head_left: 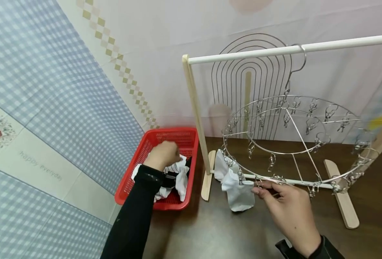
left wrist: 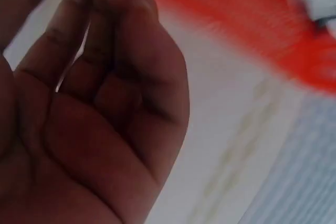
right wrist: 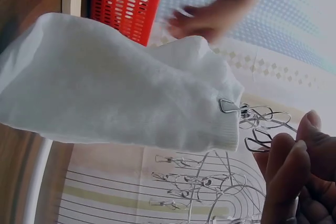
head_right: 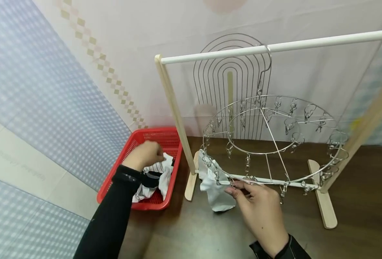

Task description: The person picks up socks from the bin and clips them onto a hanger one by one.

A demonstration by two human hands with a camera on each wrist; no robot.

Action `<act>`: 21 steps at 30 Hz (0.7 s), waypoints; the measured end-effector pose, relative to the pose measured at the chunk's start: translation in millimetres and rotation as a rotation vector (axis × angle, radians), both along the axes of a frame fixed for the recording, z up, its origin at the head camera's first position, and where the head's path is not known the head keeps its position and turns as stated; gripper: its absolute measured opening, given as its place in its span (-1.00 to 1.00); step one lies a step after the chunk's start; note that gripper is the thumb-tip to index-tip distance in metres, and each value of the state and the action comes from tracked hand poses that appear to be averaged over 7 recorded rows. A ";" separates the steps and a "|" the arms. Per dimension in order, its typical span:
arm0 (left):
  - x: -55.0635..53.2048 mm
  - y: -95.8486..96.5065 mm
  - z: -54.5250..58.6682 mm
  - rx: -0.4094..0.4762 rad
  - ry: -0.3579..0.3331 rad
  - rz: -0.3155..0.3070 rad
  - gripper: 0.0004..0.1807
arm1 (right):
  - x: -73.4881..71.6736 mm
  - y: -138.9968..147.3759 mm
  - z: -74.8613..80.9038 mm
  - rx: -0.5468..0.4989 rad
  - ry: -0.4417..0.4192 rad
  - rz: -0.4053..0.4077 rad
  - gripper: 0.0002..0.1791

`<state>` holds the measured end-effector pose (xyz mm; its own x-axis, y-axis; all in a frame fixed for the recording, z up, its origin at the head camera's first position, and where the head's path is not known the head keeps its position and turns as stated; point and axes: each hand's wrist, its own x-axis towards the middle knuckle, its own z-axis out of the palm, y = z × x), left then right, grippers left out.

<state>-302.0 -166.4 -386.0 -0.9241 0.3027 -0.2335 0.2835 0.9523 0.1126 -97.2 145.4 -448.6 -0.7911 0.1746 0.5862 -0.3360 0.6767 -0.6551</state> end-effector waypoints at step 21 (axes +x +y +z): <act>28.8 -41.8 26.9 0.653 0.207 -0.090 -0.70 | -0.8 -16.5 8.9 -0.019 -0.052 -0.034 -0.86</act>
